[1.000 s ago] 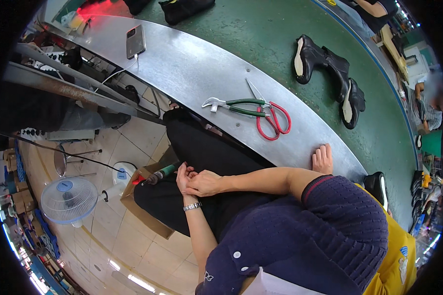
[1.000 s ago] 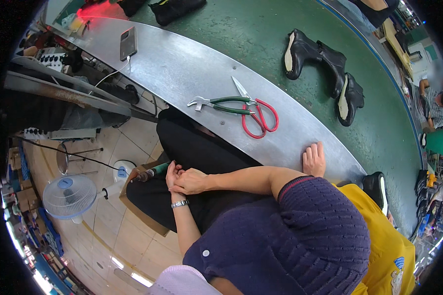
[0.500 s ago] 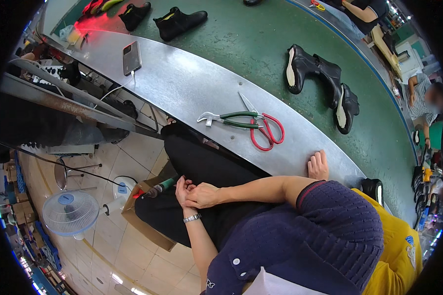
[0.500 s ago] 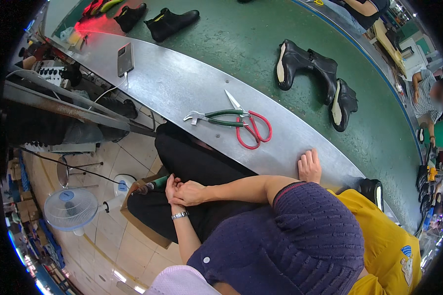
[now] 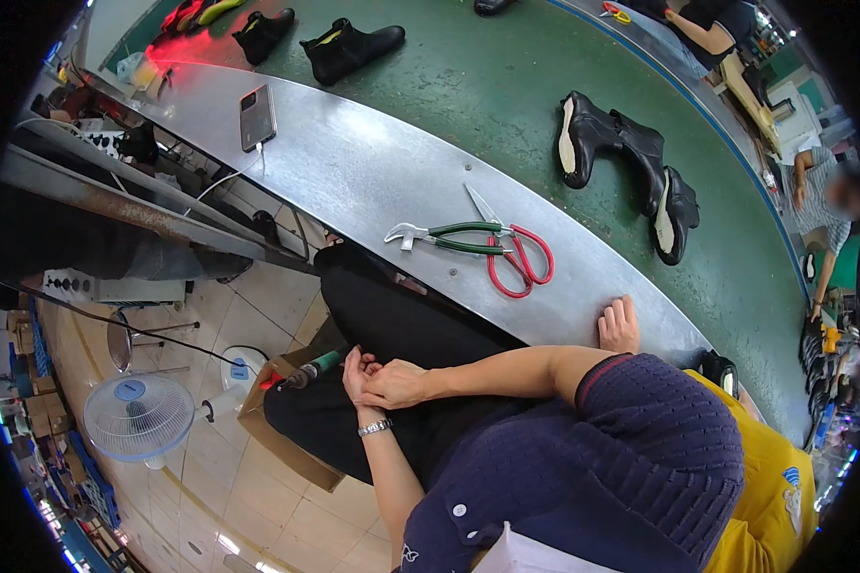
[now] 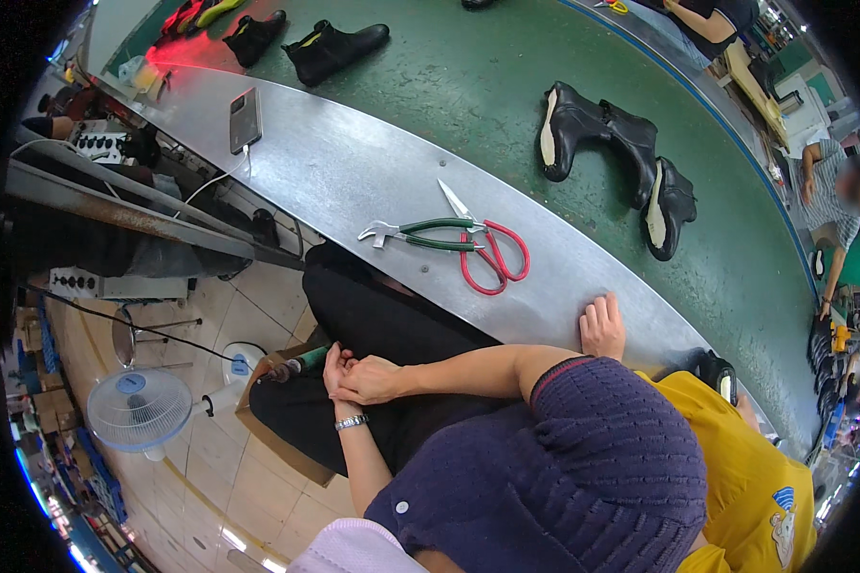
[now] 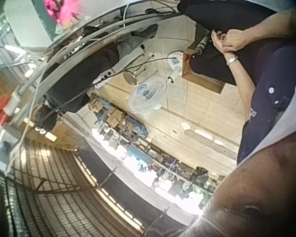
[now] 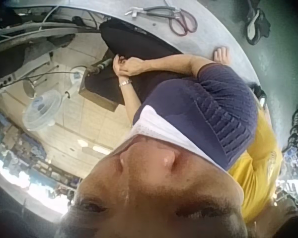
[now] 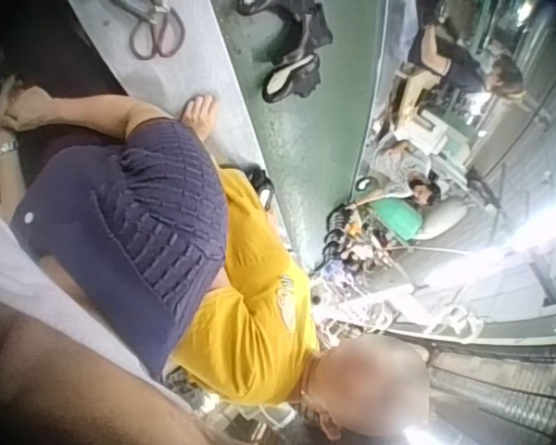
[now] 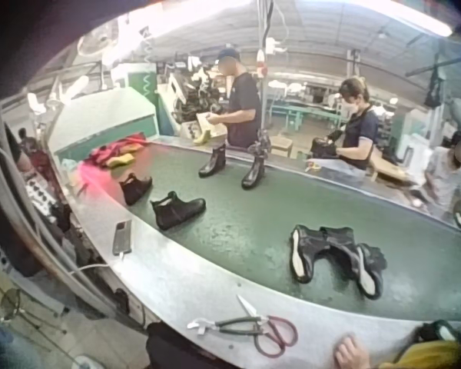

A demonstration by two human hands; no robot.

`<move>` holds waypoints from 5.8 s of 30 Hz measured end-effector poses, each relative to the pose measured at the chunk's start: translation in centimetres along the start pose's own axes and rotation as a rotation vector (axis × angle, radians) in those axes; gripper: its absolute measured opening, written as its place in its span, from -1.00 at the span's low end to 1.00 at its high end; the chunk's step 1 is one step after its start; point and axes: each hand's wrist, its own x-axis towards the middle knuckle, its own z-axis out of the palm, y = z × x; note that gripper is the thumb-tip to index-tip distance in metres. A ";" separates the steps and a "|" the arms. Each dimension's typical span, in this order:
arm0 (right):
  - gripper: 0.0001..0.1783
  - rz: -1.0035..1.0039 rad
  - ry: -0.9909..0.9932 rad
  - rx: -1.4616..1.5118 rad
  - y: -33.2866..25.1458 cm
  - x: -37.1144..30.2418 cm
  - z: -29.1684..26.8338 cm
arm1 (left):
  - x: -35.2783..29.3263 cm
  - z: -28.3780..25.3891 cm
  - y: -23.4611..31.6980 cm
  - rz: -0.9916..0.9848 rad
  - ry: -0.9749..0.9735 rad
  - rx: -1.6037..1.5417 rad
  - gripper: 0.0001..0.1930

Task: Finishing and assembling a shoe upper by cutting material and adjusting the shape with tools.

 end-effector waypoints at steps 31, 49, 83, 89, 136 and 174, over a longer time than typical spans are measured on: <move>-0.37 0.015 -0.040 -0.011 0.2 0.5 -0.4 | -0.2 0.7 0.7 -0.041 0.021 0.023 -0.74; -0.41 0.011 -0.044 -0.009 0.2 0.8 -0.6 | 0.1 0.6 0.8 -0.035 0.011 -0.002 -0.74; -0.39 -0.015 -0.062 -0.013 0.4 1.1 -0.7 | 1.7 -0.4 -0.1 0.008 0.027 0.010 -0.74; -0.40 0.045 -0.095 0.015 0.7 1.2 -0.3 | 2.3 -0.9 -0.3 0.002 0.016 0.006 -0.75; -0.44 0.067 -0.084 0.023 1.3 1.5 -0.1 | 2.4 -0.2 0.3 -0.013 0.013 -0.018 -0.79; -0.53 0.393 0.609 -0.417 10.5 -2.4 -25.3 | 1.0 1.0 1.0 -0.053 0.108 0.010 -0.78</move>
